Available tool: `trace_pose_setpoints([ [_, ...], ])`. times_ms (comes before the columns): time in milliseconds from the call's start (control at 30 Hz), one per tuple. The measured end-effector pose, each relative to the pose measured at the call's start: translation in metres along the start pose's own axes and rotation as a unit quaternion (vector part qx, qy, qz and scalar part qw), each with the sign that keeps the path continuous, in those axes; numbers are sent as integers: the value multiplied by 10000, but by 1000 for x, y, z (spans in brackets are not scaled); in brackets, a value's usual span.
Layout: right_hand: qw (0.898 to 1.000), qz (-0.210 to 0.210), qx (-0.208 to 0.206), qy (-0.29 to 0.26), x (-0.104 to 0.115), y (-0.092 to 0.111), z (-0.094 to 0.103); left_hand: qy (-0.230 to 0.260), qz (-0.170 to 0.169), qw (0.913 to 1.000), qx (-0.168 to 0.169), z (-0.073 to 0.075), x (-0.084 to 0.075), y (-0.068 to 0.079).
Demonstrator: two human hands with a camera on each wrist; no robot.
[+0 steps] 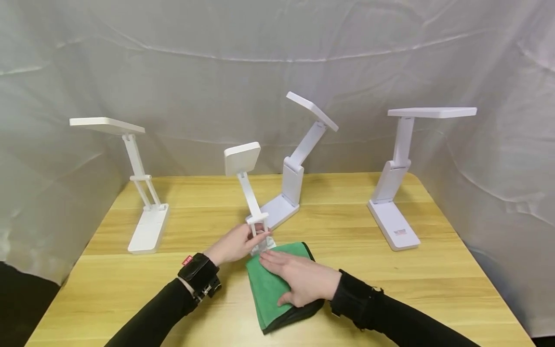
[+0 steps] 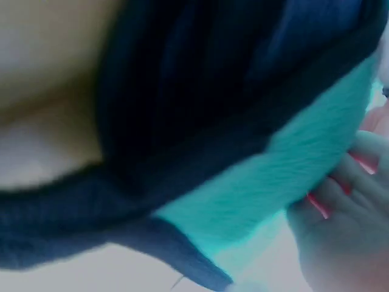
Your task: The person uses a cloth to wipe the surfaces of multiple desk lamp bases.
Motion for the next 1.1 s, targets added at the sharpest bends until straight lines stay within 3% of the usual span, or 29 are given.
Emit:
trace_pose_setpoints([
  [100,9999,142,62,6,-1,1,-2,87,-52,9999,27,0,1,-2],
  [267,9986,344,-165,-360,-6,23,-6,151,-89,9998,63,0,2,-3],
  [433,9985,151,-371,-375,-8,33,-5,-61,-22,10000,24,1,0,-1],
  [567,9992,-58,-346,180,-3,19,-3,-127,33,9999,-16,-1,-2,0],
  [733,9960,65,-233,861,3,-4,-5,-117,-39,9999,-89,-5,-1,-1],
  [800,9968,180,-259,740,4,-4,-5,-124,-66,9998,-105,-6,-1,-2],
  [933,9977,442,-506,-40,0,11,-4,-118,-11,9999,-69,-6,0,-2],
  [1100,9952,173,-925,-253,-8,24,-3,-165,31,9998,-101,-3,1,-1],
])
Point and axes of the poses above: each hand's wrist, its own y-axis away from the middle knuckle, its own z-axis out of the back of the hand, x = y × z, the point moved 1 cm from there along -y, towards the middle knuckle, and after that the axes turned 3 degrees about -z, right-handed, at the moved point
